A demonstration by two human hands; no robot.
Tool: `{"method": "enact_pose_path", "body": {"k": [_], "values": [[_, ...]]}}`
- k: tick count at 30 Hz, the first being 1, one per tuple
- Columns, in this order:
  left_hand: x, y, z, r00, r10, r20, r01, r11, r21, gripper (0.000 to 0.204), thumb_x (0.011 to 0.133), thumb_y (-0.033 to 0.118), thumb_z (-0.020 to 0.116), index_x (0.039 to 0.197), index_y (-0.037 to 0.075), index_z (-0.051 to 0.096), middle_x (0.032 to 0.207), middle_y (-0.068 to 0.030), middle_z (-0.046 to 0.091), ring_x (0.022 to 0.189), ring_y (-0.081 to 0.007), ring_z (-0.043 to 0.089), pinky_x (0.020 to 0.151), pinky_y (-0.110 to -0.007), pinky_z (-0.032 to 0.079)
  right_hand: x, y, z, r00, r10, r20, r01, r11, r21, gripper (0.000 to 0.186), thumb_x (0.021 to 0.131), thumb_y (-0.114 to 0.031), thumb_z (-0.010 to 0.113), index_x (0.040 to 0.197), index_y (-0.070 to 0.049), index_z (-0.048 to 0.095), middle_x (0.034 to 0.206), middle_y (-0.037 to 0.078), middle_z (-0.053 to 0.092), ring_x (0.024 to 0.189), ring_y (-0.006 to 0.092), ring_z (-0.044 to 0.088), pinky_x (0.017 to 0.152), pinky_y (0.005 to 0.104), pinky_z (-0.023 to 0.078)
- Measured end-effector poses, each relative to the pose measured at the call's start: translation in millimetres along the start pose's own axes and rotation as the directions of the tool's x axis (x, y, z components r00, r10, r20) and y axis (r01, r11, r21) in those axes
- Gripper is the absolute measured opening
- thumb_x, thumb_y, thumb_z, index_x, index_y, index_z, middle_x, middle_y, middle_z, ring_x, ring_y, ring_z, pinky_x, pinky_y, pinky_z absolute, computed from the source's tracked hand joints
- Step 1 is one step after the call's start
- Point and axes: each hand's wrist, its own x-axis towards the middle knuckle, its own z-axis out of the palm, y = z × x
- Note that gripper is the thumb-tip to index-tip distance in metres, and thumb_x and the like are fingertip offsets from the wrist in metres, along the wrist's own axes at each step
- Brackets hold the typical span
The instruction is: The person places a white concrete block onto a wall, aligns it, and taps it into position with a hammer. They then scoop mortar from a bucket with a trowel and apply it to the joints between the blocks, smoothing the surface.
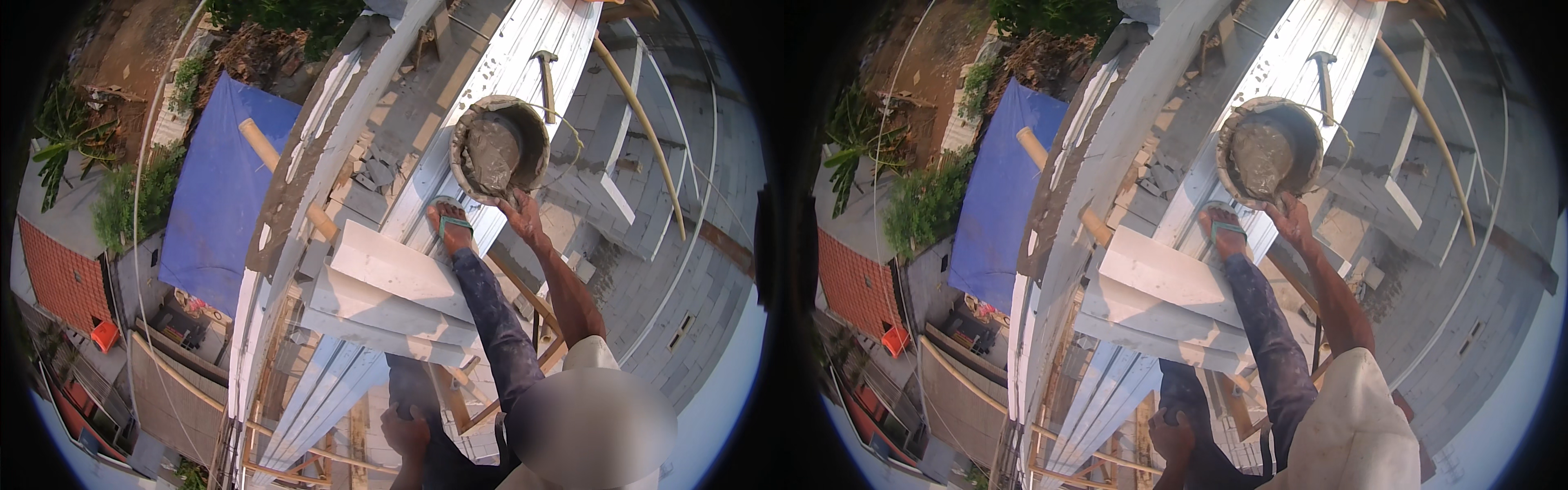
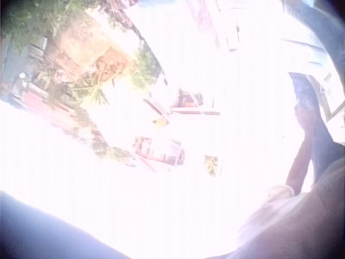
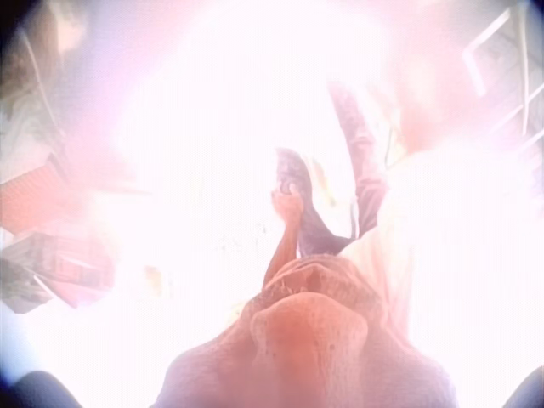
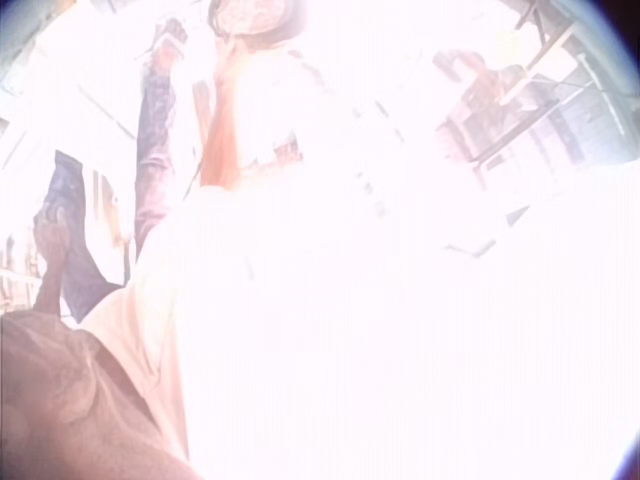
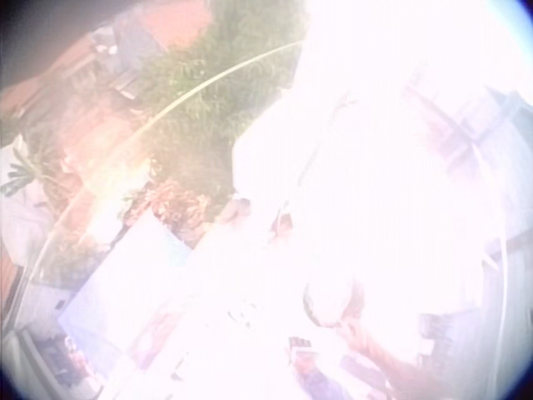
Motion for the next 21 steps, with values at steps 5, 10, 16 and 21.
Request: {"method": "enact_pose_path", "body": {"k": [5, 10, 16, 21], "values": [[1, -6, 10, 0.998, 0.028, -0.063, -0.029, 0.999, -0.02, 0.047, 0.086, 0.032, 0.076, 0.124, 0.005, 0.068, 0.124, -0.02, 0.066, 0.121, -0.0417, 0.062, 0.102, -0.053, 0.051, 5, -108, -14, 1.0, -0.001, -0.011, -0.001, 0.982, -0.188, 0.038, 0.095, -0.03, 0.078, 0.11, 0.004, 0.072, 0.093, 0.017, 0.075, 0.081, 0.0226, 0.07, 0.077, 0.0393, 0.056], [9, -18, 17, 0.99, 0.097, -0.103, -0.093, 0.995, 0.036, 0.048, 0.085, 0.033, 0.076, 0.123, 0.005, 0.068, 0.124, -0.0177, 0.066, 0.116, -0.0407, 0.063, 0.099, -0.053, 0.052, 52, -188, -37, 0.915, -0.403, 0.017, 0.398, 0.895, -0.202, 0.031, 0.094, -0.023, 0.077, 0.11, 0.004, 0.073, 0.093, 0.022, 0.074, 0.079, 0.0341, 0.073, 0.075, 0.0437, 0.056], [-4, -4, 17, 0.993, 0.007, -0.117, -0.004, 1.0, 0.027, 0.049, 0.086, 0.033, 0.074, 0.125, 0.006, 0.066, 0.125, -0.0166, 0.065, 0.116, -0.0403, 0.063, 0.098, -0.053, 0.051, 133, -302, -27, 0.935, -0.248, 0.255, 0.317, 0.907, -0.279, 0.039, 0.1, -0.033, 0.068, 0.105, 0.006, 0.072, 0.076, 0.02, 0.069, 0.071, 0.0298, 0.07, 0.067, 0.0437, 0.053], [5, -2, 6, 0.995, 0.049, -0.09, -0.046, 0.998, 0.031, 0.049, 0.085, 0.033, 0.074, 0.125, 0.006, 0.066, 0.125, -0.0165, 0.064, 0.117, -0.0399, 0.062, 0.098, -0.053, 0.051, 183, -330, -41, 0.948, -0.018, 0.317, 0.104, 0.961, -0.257, 0.039, 0.103, -0.034, 0.064, 0.102, 0.004, 0.074, 0.062, 0.009, 0.062, 0.051, 0.0181, 0.061, 0.051, 0.0382, 0.048]]}}
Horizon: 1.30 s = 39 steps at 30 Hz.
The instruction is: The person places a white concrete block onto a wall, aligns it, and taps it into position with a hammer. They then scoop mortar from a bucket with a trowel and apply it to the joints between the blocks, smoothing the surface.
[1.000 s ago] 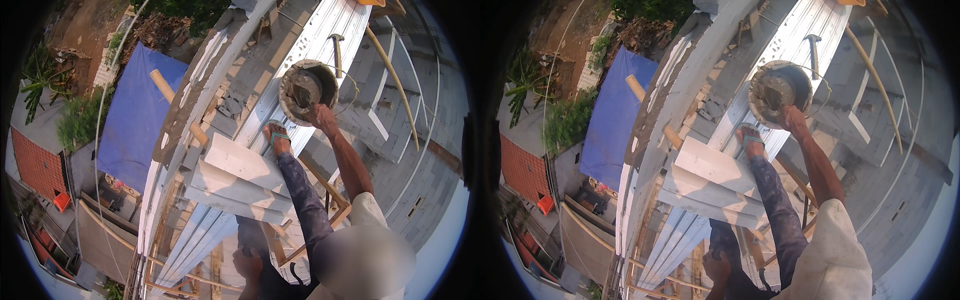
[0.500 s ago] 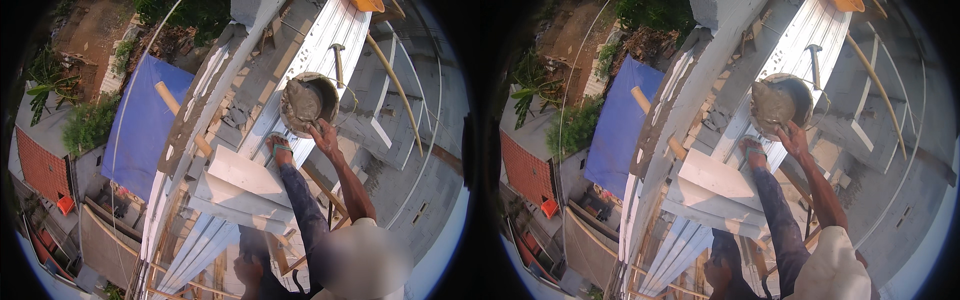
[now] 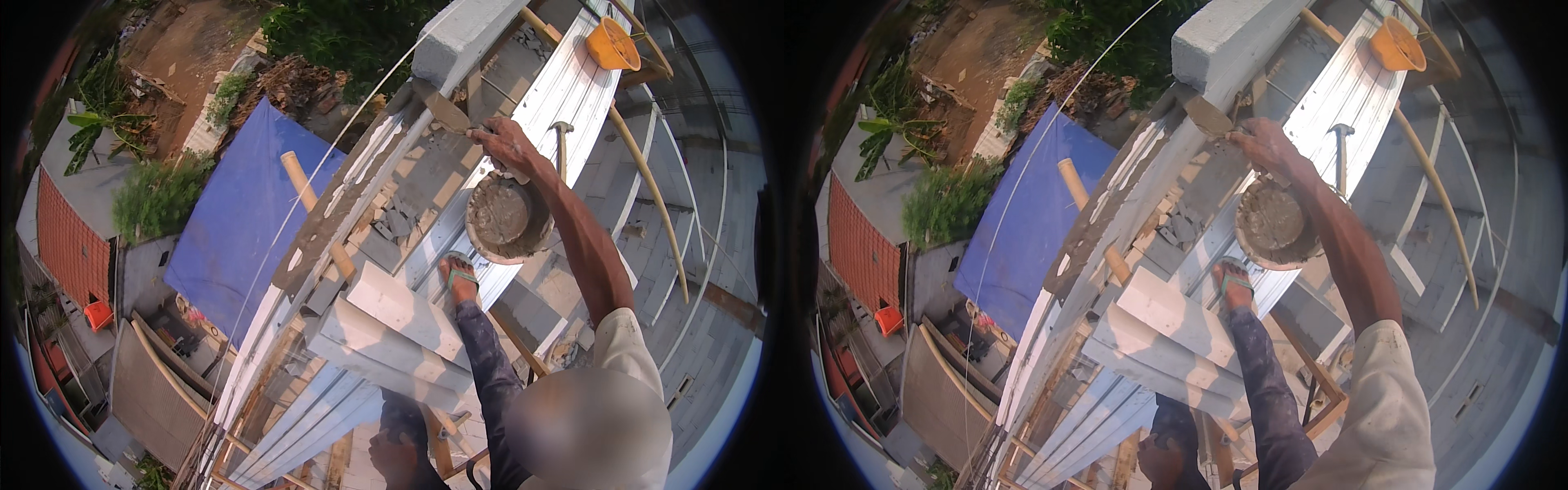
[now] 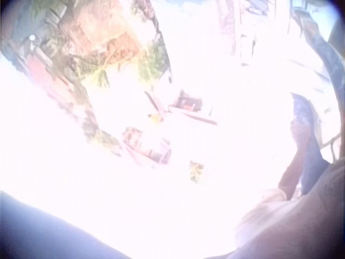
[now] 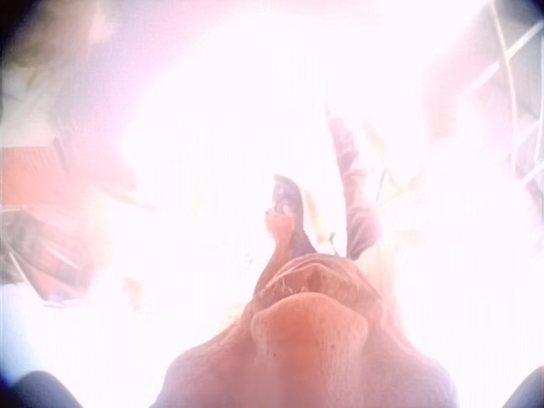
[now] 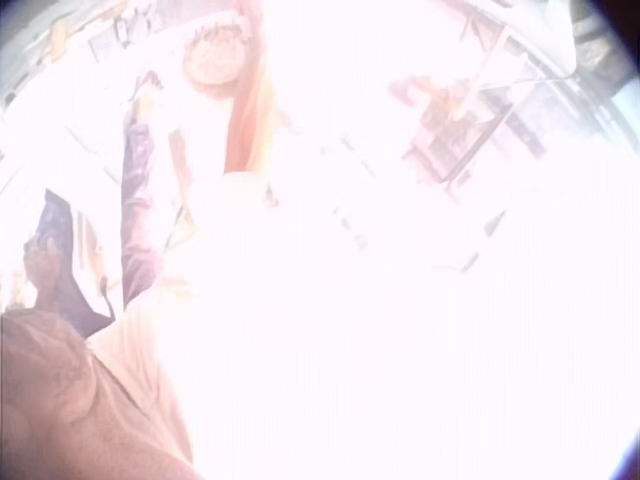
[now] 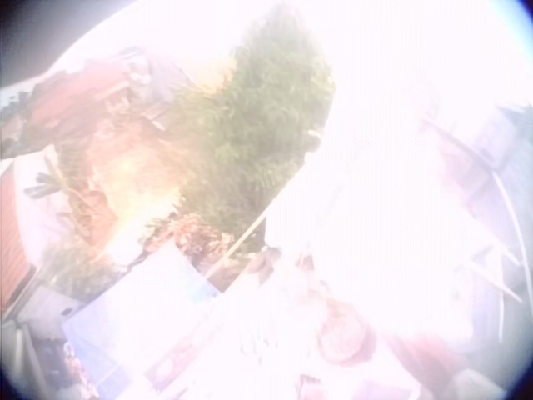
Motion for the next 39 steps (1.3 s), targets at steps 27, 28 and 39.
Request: {"method": "enact_pose_path", "body": {"k": [27, 28, 39], "values": [[-4, 11, 1, 1.0, -0.022, 0.003, 0.022, 1.0, 0.021, 0.051, 0.084, 0.033, 0.076, 0.126, 0.005, 0.067, 0.124, -0.02, 0.065, 0.116, -0.0432, 0.063, 0.097, -0.054, 0.053, 23, -16, -141, 0.947, -0.213, 0.24, 0.17, 0.967, 0.187, 0.05, 0.107, -0.046, 0.061, 0.091, 0.001, 0.07, 0.055, 0.004, 0.06, 0.035, 0.0104, 0.054, 0.032, 0.025, 0.044], [-8, 5, 8, 1.0, 0.0, -0.025, 0.001, 1.0, 0.026, 0.05, 0.084, 0.032, 0.075, 0.125, 0.005, 0.066, 0.123, -0.0192, 0.065, 0.115, -0.0426, 0.063, 0.095, -0.054, 0.053, 21, -16, -137, 0.95, -0.208, 0.233, 0.164, 0.967, 0.195, 0.049, 0.106, -0.044, 0.062, 0.097, 0.003, 0.073, 0.054, 0.005, 0.06, 0.034, 0.0104, 0.052, 0.031, 0.0244, 0.04], [-11, 14, 7, 0.996, -0.077, 0.036, 0.077, 0.997, 0.018, 0.051, 0.085, 0.033, 0.075, 0.126, 0.004, 0.067, 0.124, -0.0202, 0.065, 0.116, -0.0432, 0.062, 0.099, -0.054, 0.051, 63, -63, -80, 0.938, -0.315, 0.145, 0.278, 0.933, 0.228, 0.053, 0.109, -0.051, 0.054, 0.087, -0.004, 0.062, 0.056, 0.002, 0.057, 0.035, 0.0084, 0.051, 0.031, 0.0247, 0.043]]}}
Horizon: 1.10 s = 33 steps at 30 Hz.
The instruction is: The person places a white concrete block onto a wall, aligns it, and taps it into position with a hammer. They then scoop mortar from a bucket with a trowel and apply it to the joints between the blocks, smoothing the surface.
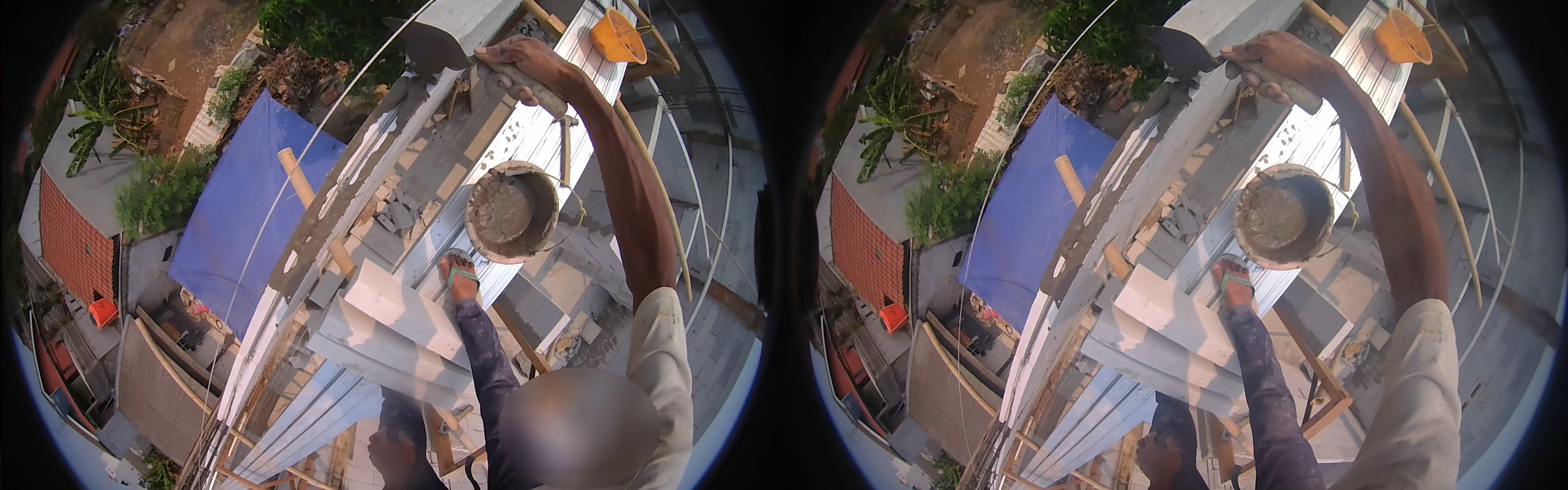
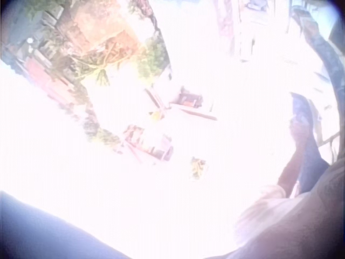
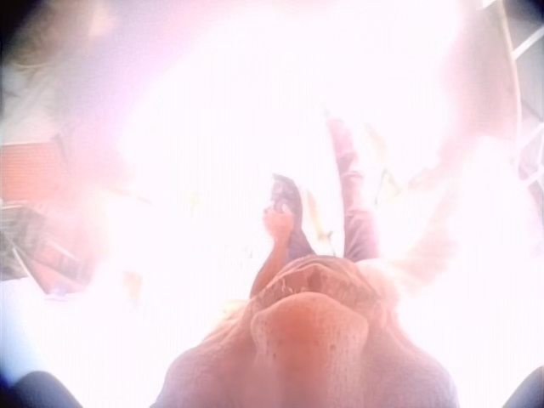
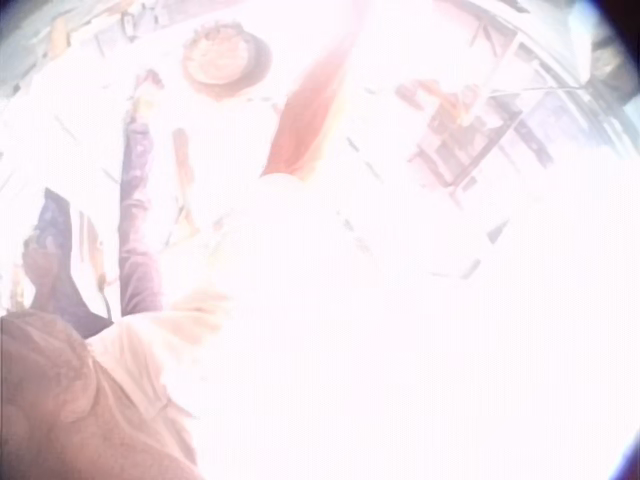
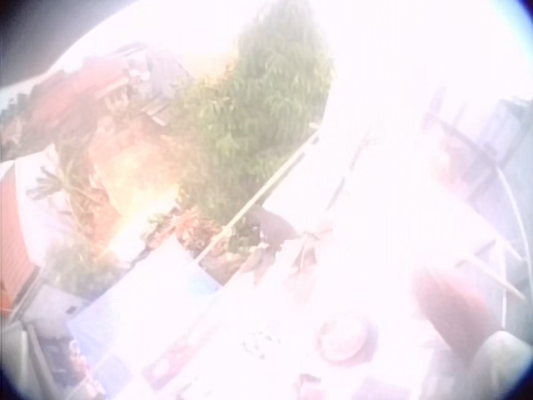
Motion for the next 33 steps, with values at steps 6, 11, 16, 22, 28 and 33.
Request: {"method": "enact_pose_path", "body": {"k": [6, 11, 16, 22, 28, 33], "values": [[-2, -2, -5, 0.998, 0.065, -0.003, -0.065, 0.998, -0.025, 0.053, 0.087, 0.033, 0.075, 0.129, 0.003, 0.066, 0.127, -0.0209, 0.064, 0.116, -0.0435, 0.062, 0.099, -0.054, 0.052, -117, -1, -17, 0.992, 0.011, -0.128, 0.035, 0.937, 0.349, 0.043, 0.109, -0.042, 0.058, 0.095, -0.002, 0.068, 0.058, -0.001, 0.051, 0.037, 0.0079, 0.043, 0.033, 0.0229, 0.036], [2, 3, -11, 0.998, 0.05, 0.038, -0.048, 0.998, -0.031, 0.052, 0.089, 0.033, 0.073, 0.131, 0.003, 0.064, 0.131, -0.0209, 0.062, 0.118, -0.0432, 0.062, 0.101, -0.054, 0.051, -251, 96, 44, 0.843, 0.495, -0.212, -0.42, 0.85, 0.317, 0.026, 0.103, -0.027, 0.067, 0.104, -0.001, 0.069, 0.07, -0.001, 0.055, 0.048, 0.006, 0.048, 0.04, 0.0238, 0.038], [5, 9, -22, 0.995, -0.014, 0.096, 0.018, 0.999, -0.041, 0.052, 0.09, 0.032, 0.072, 0.132, 0.003, 0.064, 0.133, -0.0197, 0.062, 0.121, -0.0423, 0.061, 0.103, -0.053, 0.051, -274, 164, 108, 0.776, 0.567, -0.277, -0.611, 0.785, -0.103, 0.022, 0.097, -0.019, 0.069, 0.108, 0.0, 0.07, 0.071, 0.005, 0.061, 0.057, 0.0172, 0.057, 0.054, 0.0359, 0.049], [11, 5, -23, 0.995, -0.009, 0.096, 0.015, 0.998, -0.06, 0.052, 0.089, 0.032, 0.073, 0.133, 0.005, 0.064, 0.134, -0.0185, 0.062, 0.124, -0.0422, 0.06, 0.105, -0.053, 0.05, -288, 286, 152, 0.957, -0.099, -0.273, -0.161, 0.602, -0.782, 0.046, 0.089, -0.007, 0.066, 0.134, -0.001, 0.06, 0.122, 0.021, 0.063, 0.112, 0.0414, 0.06, 0.094, 0.0519, 0.05], [1, -3, -11, 0.99, -0.089, 0.107, 0.097, 0.993, -0.064, 0.053, 0.088, 0.032, 0.074, 0.133, 0.005, 0.064, 0.134, -0.0176, 0.063, 0.123, -0.0415, 0.061, 0.104, -0.052, 0.051, -345, 202, 364, 0.971, 0.231, -0.057, -0.235, 0.894, -0.382, 0.063, 0.088, -0.014, 0.073, 0.143, 0.007, 0.048, 0.124, 0.029, 0.06, 0.124, 0.0489, 0.055, 0.113, 0.0502, 0.044], [6, -13, -12, 0.993, -0.069, 0.097, 0.08, 0.99, -0.116, 0.053, 0.087, 0.032, 0.076, 0.132, 0.006, 0.065, 0.133, -0.0171, 0.063, 0.122, -0.0414, 0.062, 0.103, -0.053, 0.052, -369, 189, 469, 0.846, 0.531, 0.053, -0.455, 0.769, -0.449, 0.102, 0.078, -0.013, 0.075, 0.164, -0.002, 0.021, 0.16, 0.028, 0.034, 0.153, 0.0432, 0.032, 0.122, 0.0534, 0.032]]}}
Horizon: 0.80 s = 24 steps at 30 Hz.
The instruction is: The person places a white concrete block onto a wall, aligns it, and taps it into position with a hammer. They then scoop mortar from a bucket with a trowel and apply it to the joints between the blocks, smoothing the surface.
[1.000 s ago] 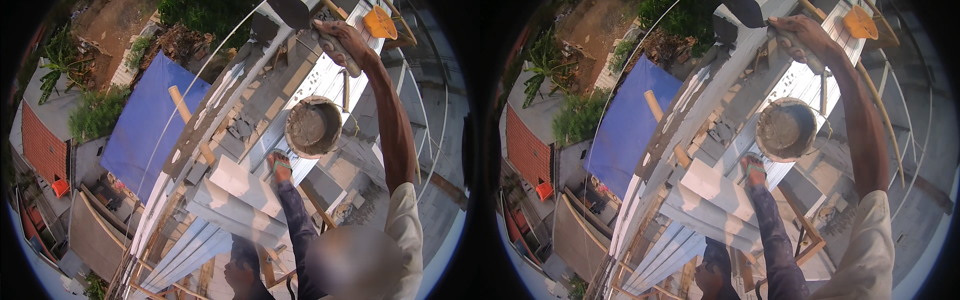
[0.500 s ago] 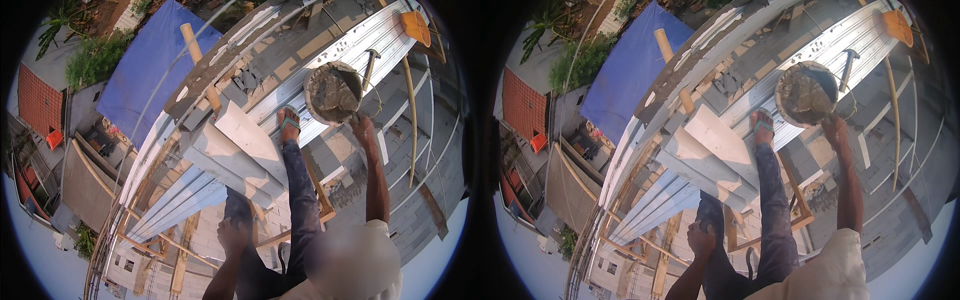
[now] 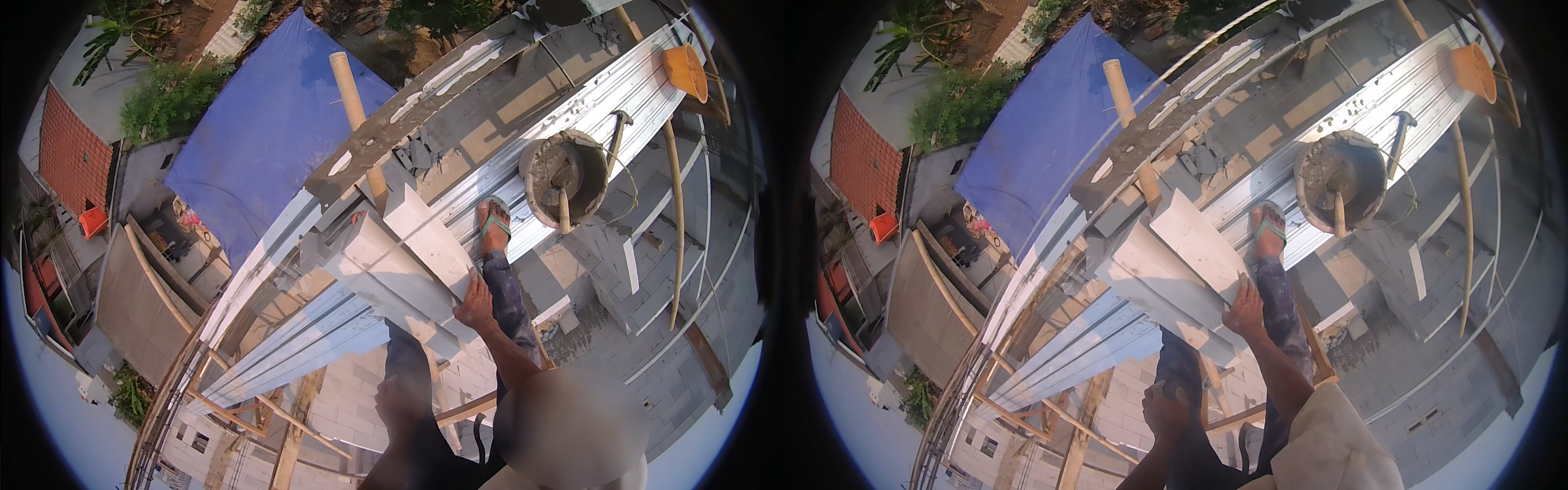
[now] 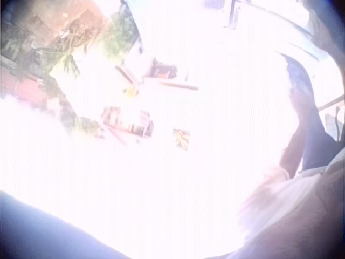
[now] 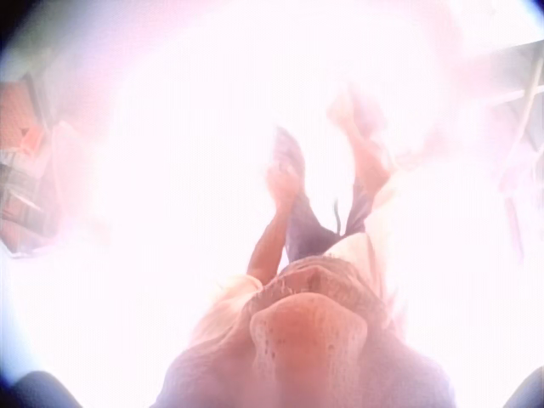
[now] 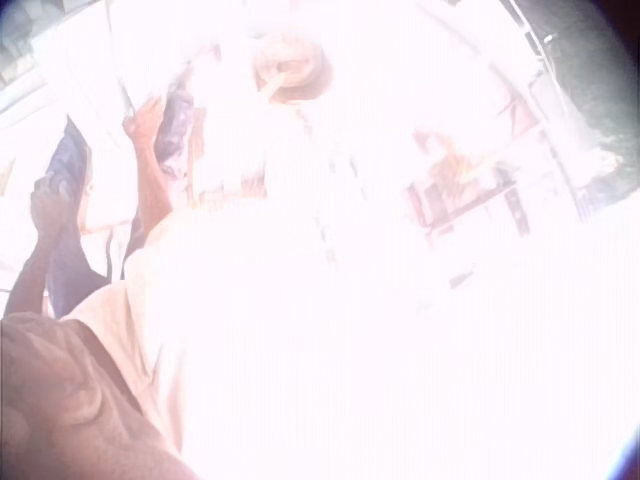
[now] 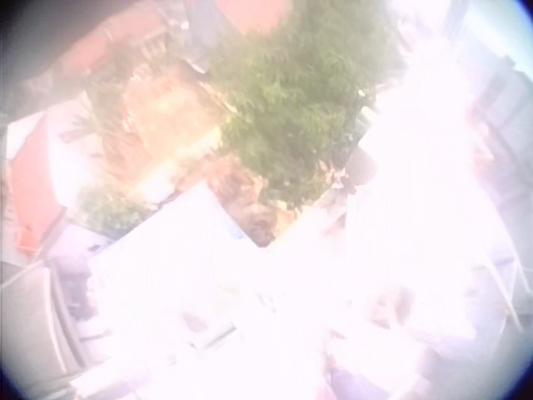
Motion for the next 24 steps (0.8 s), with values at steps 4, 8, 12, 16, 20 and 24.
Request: {"method": "enact_pose_path", "body": {"k": [4, 8, 12, 16, 20, 24], "values": [[-6, -4, -13, 0.998, -0.015, 0.062, 0.017, 0.999, -0.036, 0.052, 0.087, 0.032, 0.076, 0.131, 0.006, 0.065, 0.132, -0.0174, 0.064, 0.121, -0.0411, 0.062, 0.102, -0.053, 0.052, 11, 5, 35, 0.986, -0.002, -0.168, -0.035, 0.975, -0.22, 0.122, 0.07, -0.02, 0.082, 0.167, -0.001, 0.01, 0.165, 0.024, 0.029, 0.154, 0.0419, 0.028, 0.121, 0.0643, 0.025], [-4, -28, 5, 1.0, 0.002, 0.018, 0.0, 0.998, -0.07, 0.051, 0.087, 0.032, 0.077, 0.129, 0.006, 0.065, 0.129, -0.0172, 0.065, 0.12, -0.0408, 0.062, 0.101, -0.053, 0.052, 23, 0, 35, 0.956, 0.182, -0.23, -0.235, 0.945, -0.227, 0.112, 0.073, -0.016, 0.085, 0.164, -0.009, 0.02, 0.162, 0.02, 0.036, 0.154, 0.0403, 0.034, 0.122, 0.0603, 0.032], [0, -39, 11, 1.0, 0.002, -0.031, -0.006, 0.991, -0.135, 0.05, 0.086, 0.033, 0.077, 0.127, 0.006, 0.066, 0.127, -0.0167, 0.065, 0.118, -0.0409, 0.063, 0.1, -0.053, 0.052, 28, 13, 38, 0.971, 0.178, -0.162, -0.195, 0.975, -0.102, 0.101, 0.073, -0.018, 0.085, 0.157, -0.009, 0.03, 0.153, 0.02, 0.047, 0.144, 0.0416, 0.046, 0.116, 0.0567, 0.041], [-3, -31, 0, 0.999, -0.042, -0.018, 0.038, 0.986, -0.163, 0.05, 0.086, 0.033, 0.076, 0.127, 0.005, 0.066, 0.128, -0.0169, 0.065, 0.118, -0.0408, 0.063, 0.1, -0.053, 0.052, 28, 20, 27, 0.983, 0.097, -0.153, -0.112, 0.99, -0.091, 0.085, 0.073, -0.02, 0.085, 0.144, -0.007, 0.041, 0.136, 0.019, 0.059, 0.127, 0.0433, 0.059, 0.105, 0.0532, 0.051], [-6, -33, 5, 0.999, -0.014, -0.042, 0.006, 0.984, -0.179, 0.051, 0.086, 0.033, 0.075, 0.128, 0.004, 0.066, 0.128, -0.0185, 0.064, 0.119, -0.0421, 0.062, 0.101, -0.053, 0.052, 3, 12, 2, 0.984, 0.072, -0.163, -0.075, 0.997, -0.014, 0.079, 0.071, -0.025, 0.084, 0.136, -0.003, 0.046, 0.128, 0.025, 0.061, 0.116, 0.0482, 0.065, 0.098, 0.0538, 0.054], [-5, -28, 8, 0.998, -0.02, -0.058, 0.006, 0.975, -0.222, 0.051, 0.087, 0.032, 0.075, 0.128, 0.003, 0.066, 0.128, -0.02, 0.064, 0.12, -0.0434, 0.061, 0.101, -0.055, 0.051, -39, -17, -36, 0.974, 0.131, -0.186, -0.151, 0.983, -0.1, 0.08, 0.067, -0.025, 0.088, 0.132, -0.003, 0.047, 0.122, 0.024, 0.065, 0.113, 0.0484, 0.067, 0.097, 0.0535, 0.055]]}}
